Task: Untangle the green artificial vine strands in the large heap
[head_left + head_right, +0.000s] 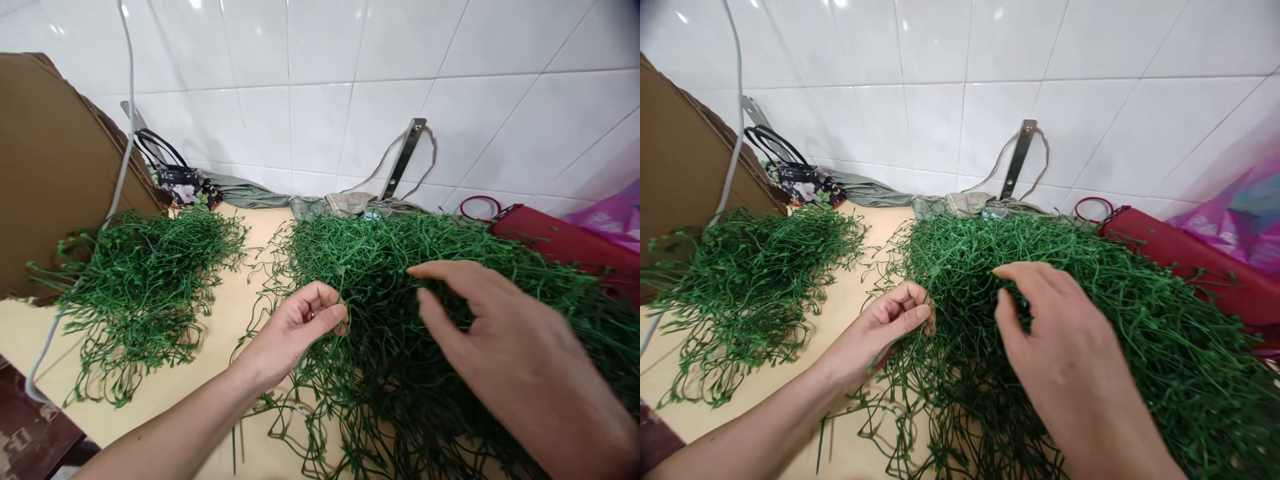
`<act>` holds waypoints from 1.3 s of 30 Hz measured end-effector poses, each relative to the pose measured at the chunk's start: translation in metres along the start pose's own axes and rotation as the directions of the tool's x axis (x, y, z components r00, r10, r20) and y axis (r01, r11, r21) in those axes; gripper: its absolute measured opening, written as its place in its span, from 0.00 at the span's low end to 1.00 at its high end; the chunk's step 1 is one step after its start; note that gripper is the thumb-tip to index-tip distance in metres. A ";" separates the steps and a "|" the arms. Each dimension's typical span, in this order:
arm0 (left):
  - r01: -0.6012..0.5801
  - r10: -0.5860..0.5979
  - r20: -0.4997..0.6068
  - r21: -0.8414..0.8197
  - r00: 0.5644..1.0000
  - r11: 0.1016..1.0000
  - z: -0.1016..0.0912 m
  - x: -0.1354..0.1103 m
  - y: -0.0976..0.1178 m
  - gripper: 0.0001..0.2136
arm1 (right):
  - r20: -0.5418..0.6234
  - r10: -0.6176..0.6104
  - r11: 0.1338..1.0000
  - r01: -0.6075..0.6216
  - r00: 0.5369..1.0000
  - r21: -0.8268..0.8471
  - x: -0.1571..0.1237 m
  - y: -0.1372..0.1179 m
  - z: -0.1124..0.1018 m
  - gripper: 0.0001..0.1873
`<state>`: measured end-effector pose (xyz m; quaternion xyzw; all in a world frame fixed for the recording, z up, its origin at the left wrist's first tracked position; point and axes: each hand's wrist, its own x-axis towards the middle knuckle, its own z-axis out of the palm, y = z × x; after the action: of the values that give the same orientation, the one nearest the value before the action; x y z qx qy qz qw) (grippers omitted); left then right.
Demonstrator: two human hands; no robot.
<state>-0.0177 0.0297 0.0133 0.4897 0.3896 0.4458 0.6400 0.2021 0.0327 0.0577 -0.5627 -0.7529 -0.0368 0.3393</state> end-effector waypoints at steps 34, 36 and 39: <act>0.137 -0.141 -0.043 -0.081 0.989 0.987 0.000 0.006 -0.005 0.18 | 0.111 -0.326 0.945 0.321 0.939 0.059 -0.015 -0.018 0.058 0.17; 0.138 -0.142 -0.049 -0.081 0.989 0.987 0.000 0.005 -0.006 0.17 | 0.106 -0.335 0.942 0.331 0.936 0.048 -0.015 -0.016 0.059 0.17; 0.140 -0.143 -0.033 -0.087 0.989 0.986 0.001 -0.003 -0.004 0.18 | 0.080 -0.329 0.944 0.329 0.941 0.015 -0.011 -0.003 0.056 0.16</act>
<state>-0.0173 0.0258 0.0101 0.4246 0.4168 0.4248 0.6823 0.1744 0.0474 0.0098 -0.4299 -0.8494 -0.0693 0.2981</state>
